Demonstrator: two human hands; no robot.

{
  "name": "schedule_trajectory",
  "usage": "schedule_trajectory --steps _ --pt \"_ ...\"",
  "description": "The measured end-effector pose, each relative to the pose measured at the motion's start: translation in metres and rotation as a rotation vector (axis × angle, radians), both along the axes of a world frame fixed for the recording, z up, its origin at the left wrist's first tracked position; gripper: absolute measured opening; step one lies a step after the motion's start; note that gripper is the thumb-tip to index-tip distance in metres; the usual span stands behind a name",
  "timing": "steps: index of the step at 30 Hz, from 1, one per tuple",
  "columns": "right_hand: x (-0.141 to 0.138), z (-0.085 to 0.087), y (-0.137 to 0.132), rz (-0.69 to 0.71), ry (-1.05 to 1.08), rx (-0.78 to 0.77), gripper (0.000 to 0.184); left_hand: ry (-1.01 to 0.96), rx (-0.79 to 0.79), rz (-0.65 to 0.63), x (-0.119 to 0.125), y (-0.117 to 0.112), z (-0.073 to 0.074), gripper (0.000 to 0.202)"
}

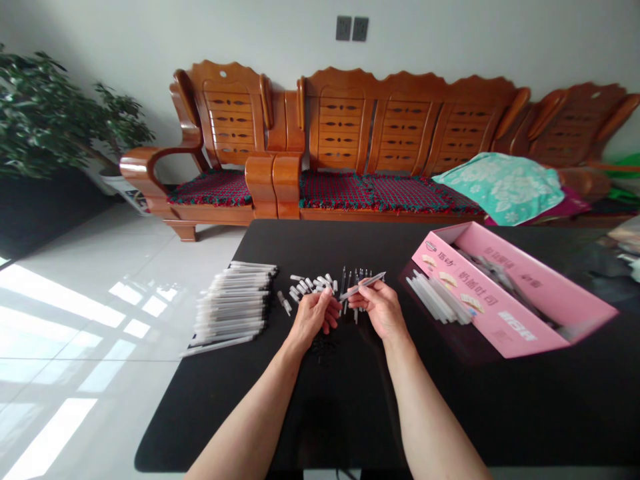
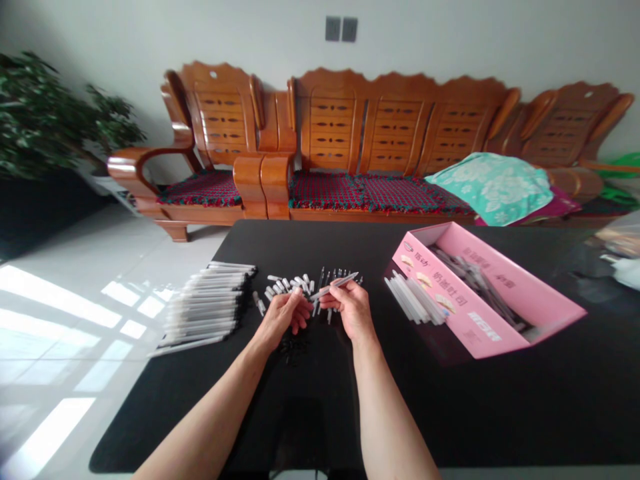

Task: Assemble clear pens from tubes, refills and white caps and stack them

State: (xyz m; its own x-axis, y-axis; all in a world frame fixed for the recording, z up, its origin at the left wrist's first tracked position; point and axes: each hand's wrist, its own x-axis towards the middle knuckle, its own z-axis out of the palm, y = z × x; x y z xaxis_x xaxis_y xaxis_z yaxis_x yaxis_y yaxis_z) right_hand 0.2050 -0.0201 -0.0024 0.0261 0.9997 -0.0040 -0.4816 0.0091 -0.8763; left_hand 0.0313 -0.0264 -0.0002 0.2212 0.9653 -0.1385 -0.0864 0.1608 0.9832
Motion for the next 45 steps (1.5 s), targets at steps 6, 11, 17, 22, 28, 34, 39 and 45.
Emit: schedule_trajectory --steps 6,11,17,22,28,34,39,45 --pt "0.0 -0.0004 0.0006 -0.005 -0.013 -0.008 0.028 -0.028 0.048 0.067 0.0025 0.0005 -0.0004 0.041" --pt "0.001 -0.0009 0.0014 -0.013 -0.002 -0.007 0.028 -0.047 -0.002 0.023 0.0018 0.0 0.0024 0.052" --pt "0.0005 0.0005 0.0004 -0.01 -0.011 -0.016 0.028 -0.027 0.009 0.004 0.002 -0.0001 -0.0006 0.041" --pt "-0.0002 0.0007 0.0004 -0.012 -0.017 -0.011 0.027 -0.034 -0.012 -0.002 0.001 -0.0007 0.003 0.05" --pt "-0.001 0.0 0.0006 0.002 -0.028 -0.008 0.026 -0.016 -0.002 -0.006 0.002 -0.0009 0.0004 0.042" --pt "-0.0004 -0.0011 0.0011 -0.005 -0.039 -0.01 0.028 -0.024 -0.036 -0.08 0.0012 -0.0019 0.0038 0.048" --pt "-0.002 -0.0015 0.0009 0.016 -0.052 -0.004 0.028 0.016 0.0 -0.074 0.0033 -0.0034 0.0029 0.036" --pt "0.0014 0.0009 0.0009 -0.019 -0.028 -0.026 0.027 0.164 0.162 -0.05 -0.0014 -0.0017 0.0036 0.03"
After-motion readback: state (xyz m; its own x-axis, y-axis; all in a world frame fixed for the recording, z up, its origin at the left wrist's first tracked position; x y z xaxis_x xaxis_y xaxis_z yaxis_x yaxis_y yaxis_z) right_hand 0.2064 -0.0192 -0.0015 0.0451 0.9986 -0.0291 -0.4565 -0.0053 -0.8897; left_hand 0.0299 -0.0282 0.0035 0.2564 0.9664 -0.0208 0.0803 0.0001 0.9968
